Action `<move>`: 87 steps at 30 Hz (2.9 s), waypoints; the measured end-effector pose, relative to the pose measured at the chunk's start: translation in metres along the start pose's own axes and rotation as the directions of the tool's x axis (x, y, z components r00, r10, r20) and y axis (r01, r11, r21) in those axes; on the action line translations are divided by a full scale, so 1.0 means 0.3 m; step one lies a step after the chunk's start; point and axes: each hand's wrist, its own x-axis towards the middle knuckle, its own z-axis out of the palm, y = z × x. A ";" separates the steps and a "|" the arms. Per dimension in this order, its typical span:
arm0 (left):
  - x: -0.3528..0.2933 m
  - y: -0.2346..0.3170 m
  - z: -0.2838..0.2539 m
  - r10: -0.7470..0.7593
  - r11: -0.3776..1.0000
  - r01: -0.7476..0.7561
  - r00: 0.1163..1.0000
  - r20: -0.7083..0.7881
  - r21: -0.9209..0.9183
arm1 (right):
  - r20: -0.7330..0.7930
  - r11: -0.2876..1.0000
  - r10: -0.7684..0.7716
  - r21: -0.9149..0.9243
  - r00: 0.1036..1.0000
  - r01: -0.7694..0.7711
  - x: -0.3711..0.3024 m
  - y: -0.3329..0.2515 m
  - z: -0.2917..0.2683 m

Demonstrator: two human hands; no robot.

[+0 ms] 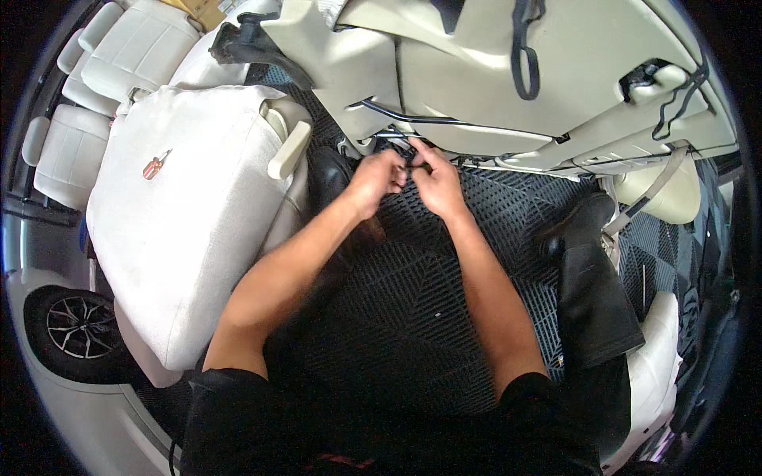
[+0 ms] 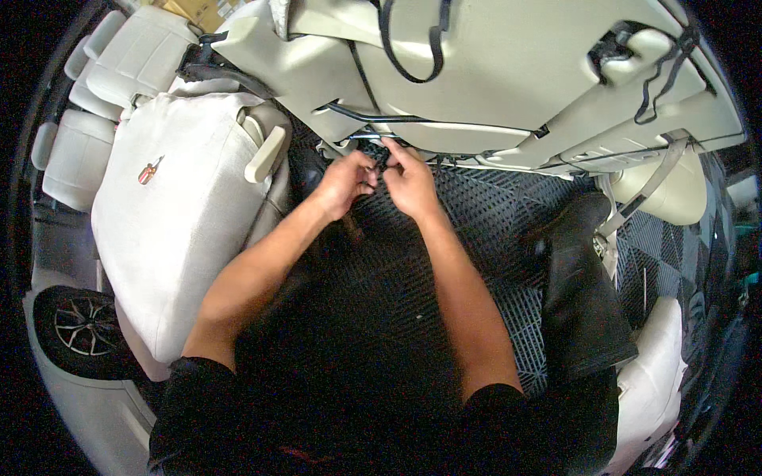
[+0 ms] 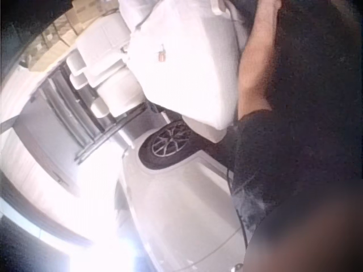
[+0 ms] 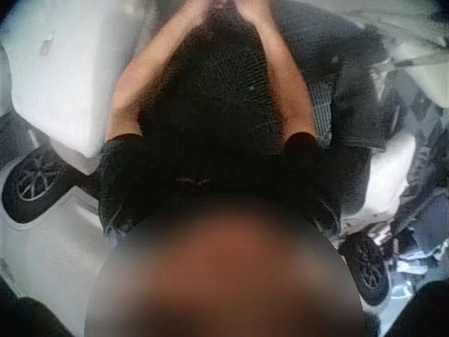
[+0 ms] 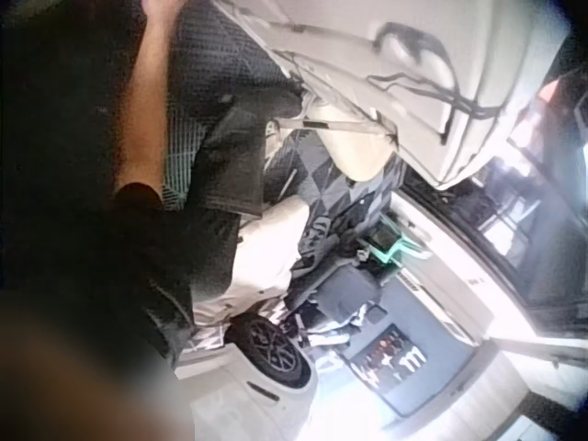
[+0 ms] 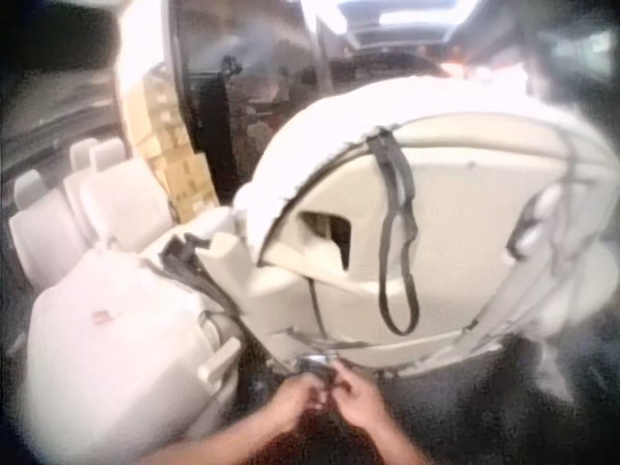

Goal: The person is sitting on the floor of a car, working on the underside of the front passenger seat. They are manipulating wires and a small black plastic component near the seat's mounting mechanism, likely performing a repair or adjustment.

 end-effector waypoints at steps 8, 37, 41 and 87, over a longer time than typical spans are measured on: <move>0.014 0.047 0.041 -0.036 0.986 0.034 0.999 -0.012 -0.160 | -0.205 0.951 -0.221 -0.263 0.953 0.164 0.005 -0.014 0.016; -0.270 0.207 0.028 0.382 0.909 -0.352 0.918 0.109 -0.223 | 0.388 0.689 0.042 0.656 0.921 -0.308 -0.361 -0.649 0.035; -0.409 0.048 -0.016 0.349 0.804 -0.467 0.872 0.342 0.368 | 0.052 0.546 -0.301 0.828 0.952 0.127 -0.205 -0.792 -0.106; -0.261 -0.095 -0.118 0.203 0.643 -0.193 0.976 0.078 0.741 | -0.264 0.859 0.493 0.000 0.829 -0.511 -0.038 0.304 -0.316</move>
